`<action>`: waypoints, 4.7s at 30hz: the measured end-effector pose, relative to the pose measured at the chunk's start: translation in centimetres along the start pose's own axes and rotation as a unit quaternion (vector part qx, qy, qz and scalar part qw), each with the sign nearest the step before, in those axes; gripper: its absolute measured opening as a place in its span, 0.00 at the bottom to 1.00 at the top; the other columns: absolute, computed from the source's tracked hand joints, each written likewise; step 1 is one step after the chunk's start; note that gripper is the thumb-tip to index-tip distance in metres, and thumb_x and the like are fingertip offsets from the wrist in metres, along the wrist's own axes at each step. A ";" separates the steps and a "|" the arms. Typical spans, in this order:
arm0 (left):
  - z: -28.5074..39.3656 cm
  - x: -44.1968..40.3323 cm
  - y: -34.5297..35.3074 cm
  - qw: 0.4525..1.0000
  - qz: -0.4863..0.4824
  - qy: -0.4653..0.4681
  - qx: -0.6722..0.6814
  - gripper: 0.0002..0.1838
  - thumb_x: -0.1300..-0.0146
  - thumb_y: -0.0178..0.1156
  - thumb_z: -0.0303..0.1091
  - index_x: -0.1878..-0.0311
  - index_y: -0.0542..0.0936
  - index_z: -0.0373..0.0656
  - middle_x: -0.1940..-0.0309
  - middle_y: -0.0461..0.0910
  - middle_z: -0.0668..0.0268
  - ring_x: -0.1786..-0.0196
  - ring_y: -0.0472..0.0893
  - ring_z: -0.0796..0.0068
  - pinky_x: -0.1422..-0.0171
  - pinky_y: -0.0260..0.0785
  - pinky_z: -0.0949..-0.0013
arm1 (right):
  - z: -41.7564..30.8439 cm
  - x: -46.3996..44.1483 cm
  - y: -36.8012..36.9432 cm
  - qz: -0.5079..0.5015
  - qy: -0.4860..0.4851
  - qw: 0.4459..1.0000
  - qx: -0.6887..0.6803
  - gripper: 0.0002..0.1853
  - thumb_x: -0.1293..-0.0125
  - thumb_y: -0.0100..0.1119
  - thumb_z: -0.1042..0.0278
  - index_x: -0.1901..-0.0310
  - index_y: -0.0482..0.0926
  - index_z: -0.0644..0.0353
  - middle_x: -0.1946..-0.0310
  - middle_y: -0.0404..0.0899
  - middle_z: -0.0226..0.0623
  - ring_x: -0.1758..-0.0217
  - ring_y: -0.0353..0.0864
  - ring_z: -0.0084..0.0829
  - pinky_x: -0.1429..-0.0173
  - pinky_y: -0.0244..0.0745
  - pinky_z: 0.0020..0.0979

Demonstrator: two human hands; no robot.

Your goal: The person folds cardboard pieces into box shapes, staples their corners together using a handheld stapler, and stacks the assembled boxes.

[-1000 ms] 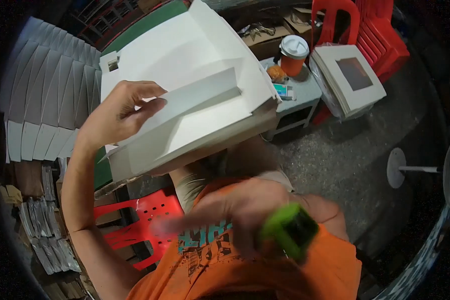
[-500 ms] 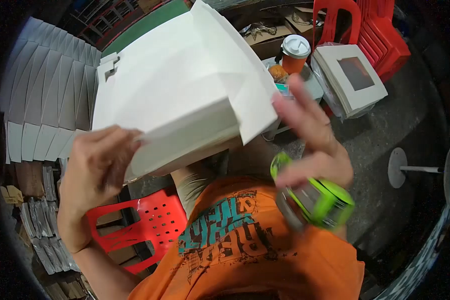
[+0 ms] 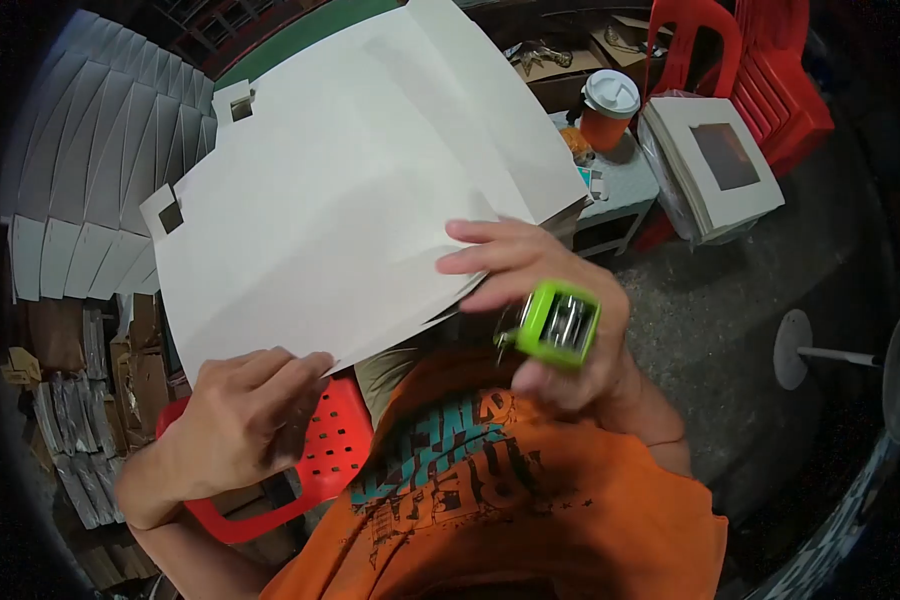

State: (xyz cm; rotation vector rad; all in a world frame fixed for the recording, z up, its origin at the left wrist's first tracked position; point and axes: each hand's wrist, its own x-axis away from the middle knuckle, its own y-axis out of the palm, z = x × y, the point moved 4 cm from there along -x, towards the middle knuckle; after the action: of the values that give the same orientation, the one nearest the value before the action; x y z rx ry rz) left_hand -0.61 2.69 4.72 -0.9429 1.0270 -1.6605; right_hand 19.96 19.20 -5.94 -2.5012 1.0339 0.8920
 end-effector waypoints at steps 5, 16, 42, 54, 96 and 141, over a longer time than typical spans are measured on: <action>-0.4 -3.4 -0.2 0.991 0.049 0.029 0.119 0.14 0.43 0.64 0.18 0.53 0.79 0.34 0.71 0.80 0.52 0.70 0.83 0.50 0.68 0.74 0.56 | -1.6 -1.2 0.9 -0.045 -0.029 0.999 -0.005 0.37 0.35 0.65 0.27 0.51 0.87 0.63 0.32 0.75 0.68 0.22 0.72 0.59 0.17 0.56 0.56; -1.7 -7.7 1.0 0.969 0.147 0.014 0.199 0.02 0.29 0.64 0.21 0.58 0.85 0.34 0.82 0.75 0.62 0.80 0.72 0.84 0.73 0.64 0.74 | 0.2 0.9 2.7 0.109 0.032 0.982 -0.148 0.39 0.26 0.61 0.35 0.45 0.80 0.78 0.21 0.50 0.80 0.15 0.55 0.61 0.15 0.54 0.52; -2.5 -9.8 1.5 0.951 0.218 0.041 0.216 0.04 0.32 0.64 0.23 0.63 0.85 0.34 0.84 0.74 0.59 0.82 0.69 0.80 0.77 0.62 0.68 | 1.2 -5.6 2.3 0.183 -0.148 0.951 0.201 0.49 0.26 0.33 0.18 0.62 0.77 0.69 0.66 0.80 0.41 0.67 0.80 0.33 0.61 0.75 0.32; -2.5 -10.0 1.5 0.952 0.240 0.048 0.185 0.05 0.36 0.63 0.23 0.62 0.87 0.34 0.82 0.78 0.52 0.84 0.73 0.67 0.76 0.65 0.65 | 1.2 -6.4 3.1 0.145 -0.159 0.955 0.206 0.43 0.25 0.35 0.23 0.62 0.76 0.65 0.69 0.80 0.40 0.66 0.82 0.37 0.46 0.81 0.48; -0.6 -0.1 3.8 0.885 0.362 0.272 -0.112 0.26 0.50 0.67 0.26 0.43 0.87 0.37 0.67 0.81 0.65 0.73 0.75 0.76 0.73 0.67 0.73 | 1.5 -10.4 4.9 -0.215 -0.071 0.973 -0.039 0.31 0.20 0.52 0.38 0.66 0.79 0.63 0.77 0.72 0.34 0.73 0.73 0.27 0.68 0.69 0.32; -4.5 -2.8 1.4 0.914 0.341 0.209 -0.071 0.28 0.45 0.79 0.54 0.61 0.75 0.42 0.78 0.72 0.67 0.79 0.74 0.67 0.75 0.63 0.64 | -1.3 -5.2 9.2 -0.031 -0.055 0.998 -0.002 0.42 0.24 0.36 0.22 0.72 0.76 0.59 0.74 0.80 0.30 0.71 0.75 0.29 0.51 0.71 0.38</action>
State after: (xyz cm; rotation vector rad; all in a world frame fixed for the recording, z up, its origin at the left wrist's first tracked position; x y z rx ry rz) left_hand -3.54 5.99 1.49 -0.2388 1.5654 -1.2100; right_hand 11.08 14.96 -1.91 -2.4436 0.9156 1.0006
